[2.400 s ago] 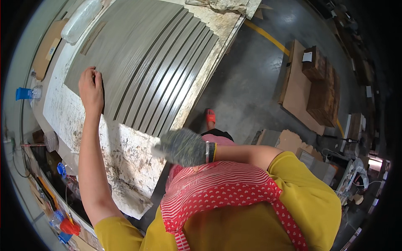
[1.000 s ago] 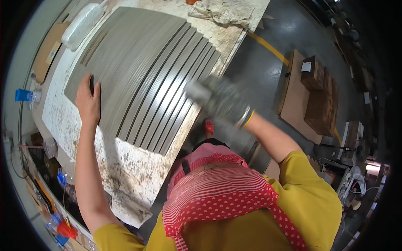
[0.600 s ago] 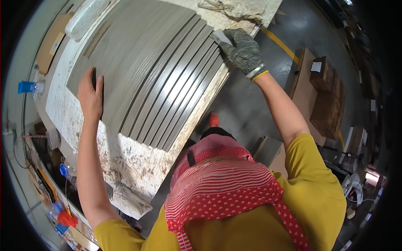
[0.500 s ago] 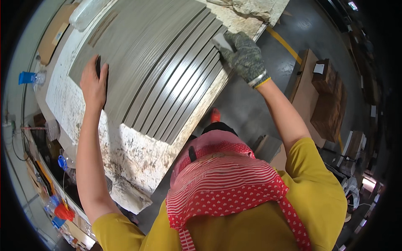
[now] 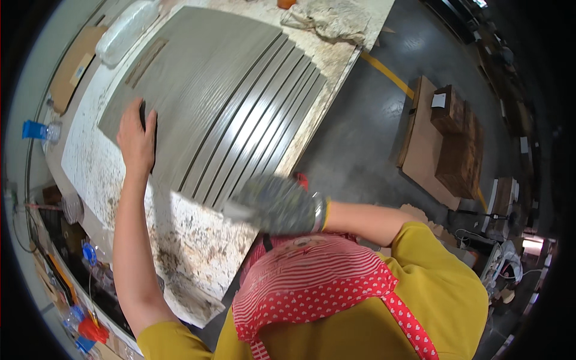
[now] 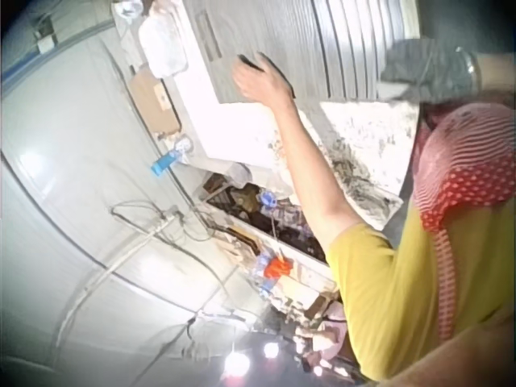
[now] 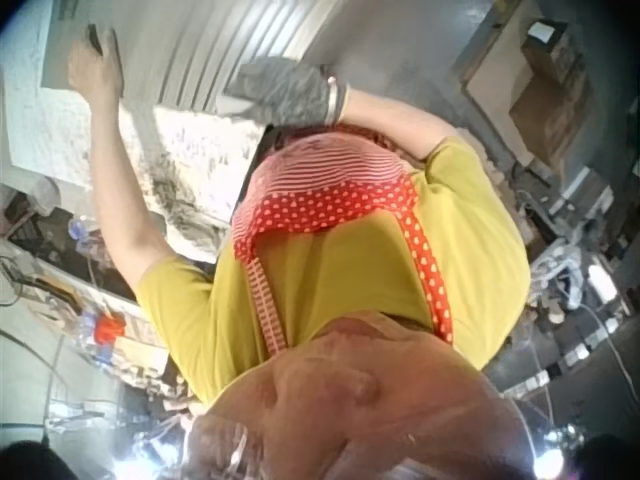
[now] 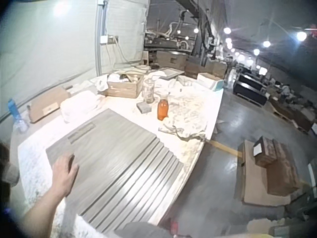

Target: The worker is polishing and cleaning grooves of wooden furniture panels using a rag and a sanding block.

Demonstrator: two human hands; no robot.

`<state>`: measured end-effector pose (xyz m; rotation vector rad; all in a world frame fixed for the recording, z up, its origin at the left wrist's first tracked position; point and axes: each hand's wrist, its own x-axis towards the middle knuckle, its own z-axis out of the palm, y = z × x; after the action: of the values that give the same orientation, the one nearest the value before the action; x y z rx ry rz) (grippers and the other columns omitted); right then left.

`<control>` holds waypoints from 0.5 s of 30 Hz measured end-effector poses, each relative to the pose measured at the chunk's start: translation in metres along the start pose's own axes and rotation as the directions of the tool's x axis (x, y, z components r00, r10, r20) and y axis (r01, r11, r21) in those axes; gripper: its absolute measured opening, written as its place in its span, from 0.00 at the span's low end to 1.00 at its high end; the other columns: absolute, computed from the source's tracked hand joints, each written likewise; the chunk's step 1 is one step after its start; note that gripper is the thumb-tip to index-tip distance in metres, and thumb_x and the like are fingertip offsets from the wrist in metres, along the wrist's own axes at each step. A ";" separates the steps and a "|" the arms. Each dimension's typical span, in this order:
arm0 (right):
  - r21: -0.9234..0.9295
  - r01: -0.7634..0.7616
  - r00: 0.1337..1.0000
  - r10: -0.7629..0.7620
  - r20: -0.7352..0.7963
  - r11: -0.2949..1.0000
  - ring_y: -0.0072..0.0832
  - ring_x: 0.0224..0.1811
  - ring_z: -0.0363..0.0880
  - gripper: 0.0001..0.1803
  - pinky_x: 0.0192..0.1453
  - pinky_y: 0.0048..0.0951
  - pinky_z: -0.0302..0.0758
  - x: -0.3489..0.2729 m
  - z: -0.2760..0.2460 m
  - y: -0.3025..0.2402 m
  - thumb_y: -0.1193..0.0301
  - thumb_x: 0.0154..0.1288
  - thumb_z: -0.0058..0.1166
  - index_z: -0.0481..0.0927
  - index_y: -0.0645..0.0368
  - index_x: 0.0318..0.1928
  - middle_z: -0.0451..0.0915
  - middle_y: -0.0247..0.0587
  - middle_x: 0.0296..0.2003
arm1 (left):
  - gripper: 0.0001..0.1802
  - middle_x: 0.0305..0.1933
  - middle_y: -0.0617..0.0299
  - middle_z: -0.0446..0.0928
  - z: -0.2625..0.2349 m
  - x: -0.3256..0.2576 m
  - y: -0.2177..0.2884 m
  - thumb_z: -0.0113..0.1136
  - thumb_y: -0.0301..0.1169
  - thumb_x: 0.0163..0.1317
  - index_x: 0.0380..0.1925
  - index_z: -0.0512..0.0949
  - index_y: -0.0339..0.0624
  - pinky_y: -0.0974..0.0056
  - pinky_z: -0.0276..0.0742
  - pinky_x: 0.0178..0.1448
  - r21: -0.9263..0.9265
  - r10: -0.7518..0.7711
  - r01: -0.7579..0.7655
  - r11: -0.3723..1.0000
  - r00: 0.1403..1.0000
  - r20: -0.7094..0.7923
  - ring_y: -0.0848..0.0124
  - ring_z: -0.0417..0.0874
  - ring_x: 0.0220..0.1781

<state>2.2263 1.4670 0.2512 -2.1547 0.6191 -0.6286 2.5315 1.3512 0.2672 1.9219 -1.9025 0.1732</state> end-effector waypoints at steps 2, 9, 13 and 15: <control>-0.233 -0.097 0.985 0.060 -0.160 0.968 0.43 0.51 0.74 0.21 0.54 0.40 0.72 0.000 -0.055 0.031 0.63 0.61 0.52 0.74 0.48 0.56 0.75 0.48 0.47 | 0.25 0.59 0.50 0.71 0.000 0.000 0.001 0.50 0.43 0.65 0.58 0.68 0.43 0.54 0.63 0.64 -0.032 -0.006 0.006 0.999 1.000 0.012 0.55 0.70 0.62; -0.342 -0.567 0.694 0.210 -0.689 0.750 0.43 0.50 0.76 0.27 0.55 0.39 0.71 0.006 -0.204 0.130 0.52 0.58 0.58 0.78 0.59 0.50 0.77 0.50 0.45 | 0.24 0.60 0.50 0.70 -0.007 0.002 0.010 0.52 0.41 0.65 0.58 0.68 0.41 0.55 0.63 0.64 -0.057 0.000 0.002 0.998 0.999 0.040 0.54 0.69 0.62; -0.348 -0.578 0.732 0.282 -0.620 0.738 0.44 0.52 0.74 0.26 0.57 0.40 0.69 0.025 -0.183 0.126 0.55 0.57 0.57 0.77 0.59 0.51 0.76 0.51 0.46 | 0.24 0.59 0.50 0.71 -0.008 -0.002 0.004 0.53 0.40 0.64 0.57 0.69 0.41 0.55 0.63 0.64 -0.053 -0.014 0.016 0.998 0.999 0.045 0.54 0.70 0.62; -0.424 -0.574 0.759 0.261 -0.596 0.701 0.46 0.52 0.74 0.25 0.58 0.41 0.69 0.025 -0.164 0.113 0.57 0.57 0.57 0.77 0.59 0.51 0.77 0.51 0.46 | 0.24 0.58 0.50 0.72 -0.005 -0.002 0.003 0.53 0.40 0.64 0.57 0.69 0.41 0.55 0.64 0.64 -0.035 -0.012 0.013 0.999 0.999 0.035 0.53 0.71 0.61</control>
<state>2.1196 1.2966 0.2599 -2.2478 1.7690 -0.7995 2.5295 1.3550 0.2720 1.9252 -1.9024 0.1025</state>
